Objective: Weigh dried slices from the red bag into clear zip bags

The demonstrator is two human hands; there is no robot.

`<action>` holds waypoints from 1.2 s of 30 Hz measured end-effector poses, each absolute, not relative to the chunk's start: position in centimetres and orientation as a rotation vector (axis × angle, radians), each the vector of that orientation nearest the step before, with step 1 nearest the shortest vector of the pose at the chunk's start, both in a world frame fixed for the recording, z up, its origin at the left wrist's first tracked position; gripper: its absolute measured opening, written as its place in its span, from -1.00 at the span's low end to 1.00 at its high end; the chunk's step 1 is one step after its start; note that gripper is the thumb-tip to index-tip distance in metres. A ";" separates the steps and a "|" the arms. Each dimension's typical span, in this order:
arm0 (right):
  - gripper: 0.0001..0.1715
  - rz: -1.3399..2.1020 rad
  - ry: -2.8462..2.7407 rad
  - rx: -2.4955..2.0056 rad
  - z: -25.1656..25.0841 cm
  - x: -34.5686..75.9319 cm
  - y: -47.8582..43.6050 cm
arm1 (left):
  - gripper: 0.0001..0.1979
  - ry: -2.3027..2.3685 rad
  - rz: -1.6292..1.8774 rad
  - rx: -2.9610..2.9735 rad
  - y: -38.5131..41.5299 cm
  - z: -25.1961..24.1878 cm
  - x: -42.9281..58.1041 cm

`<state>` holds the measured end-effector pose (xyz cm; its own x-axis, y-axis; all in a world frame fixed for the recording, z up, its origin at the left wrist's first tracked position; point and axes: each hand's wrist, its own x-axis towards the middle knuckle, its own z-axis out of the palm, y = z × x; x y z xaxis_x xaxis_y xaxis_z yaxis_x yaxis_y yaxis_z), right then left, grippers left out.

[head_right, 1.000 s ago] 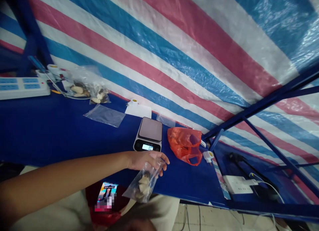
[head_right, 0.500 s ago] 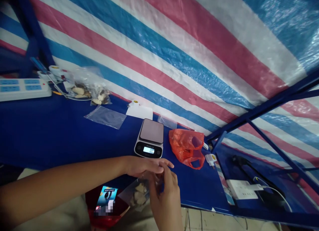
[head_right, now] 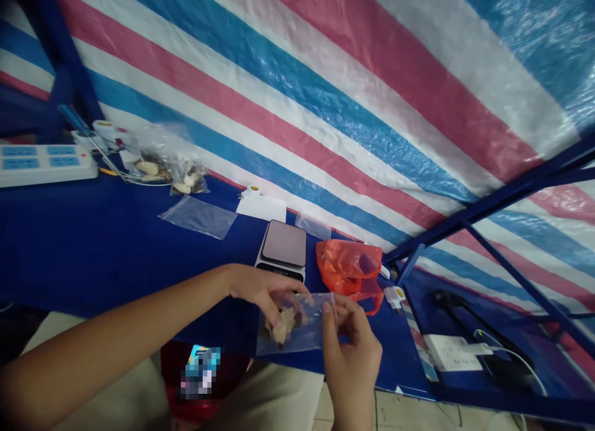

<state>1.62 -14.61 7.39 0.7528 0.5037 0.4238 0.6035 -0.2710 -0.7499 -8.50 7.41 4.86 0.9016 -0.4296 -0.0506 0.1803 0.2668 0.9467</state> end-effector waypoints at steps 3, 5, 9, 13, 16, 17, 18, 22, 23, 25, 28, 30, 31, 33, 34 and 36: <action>-0.55 -0.084 -0.720 -1.809 7.9 2.2 -12.5 | -0.28 -0.084 -0.196 1.329 9.4 6.1 -9.1; -0.53 -0.064 -0.640 -1.722 7.6 3.1 -10.1 | -0.24 0.104 0.039 1.355 10.6 6.6 -9.3; -0.47 0.146 -0.549 -1.585 4.8 5.3 -4.9 | -0.31 0.546 0.541 1.392 13.3 5.5 -8.6; -0.40 0.280 -0.441 -1.460 1.8 5.4 -3.0 | -0.57 0.849 0.852 1.458 15.8 3.4 -7.8; -0.38 0.280 -0.407 -1.336 0.7 4.1 -4.0 | -0.70 0.862 0.939 1.535 16.5 2.4 -7.6; -0.38 0.256 -0.419 -1.320 0.6 3.7 -4.5 | -0.72 0.844 0.943 1.563 16.5 2.1 -7.5; -0.39 0.220 -0.434 -1.320 0.5 3.3 -5.0 | -0.73 0.824 0.942 1.588 16.4 1.9 -7.4; -0.49 0.061 -0.529 -1.449 0.0 2.3 -6.2 | -0.72 0.771 0.930 1.707 15.5 1.3 -7.0; -0.50 0.030 -0.555 -1.490 -0.2 2.1 -6.3 | -0.73 0.761 0.932 1.754 15.3 1.2 -7.0; -0.52 -0.040 -0.592 -1.570 -0.5 1.7 -6.5 | -0.74 0.714 0.978 1.878 14.6 1.5 -7.2; -0.57 -0.170 -0.622 -1.671 -1.1 0.6 -7.0 | -0.69 0.483 1.052 2.160 13.4 2.5 -8.1; -0.61 -0.195 -0.652 -1.696 -1.4 0.0 -7.3 | -0.63 0.279 0.973 2.358 12.5 3.2 -8.6; -0.61 -0.183 -0.658 -1.696 -1.5 -0.1 -7.5 | -0.64 0.204 0.909 2.438 12.2 3.4 -8.8; -0.60 -0.139 -0.639 -1.681 -1.7 -0.1 -7.7 | -0.75 0.158 0.823 2.536 11.7 3.5 -8.8; -0.60 -0.115 -0.614 -1.668 -1.7 0.0 -7.7 | -0.81 0.177 0.817 2.556 11.7 3.4 -8.7; -0.57 -0.064 -0.563 -1.641 -1.8 0.3 -7.7 | -0.84 0.279 0.872 2.552 11.9 3.0 -8.4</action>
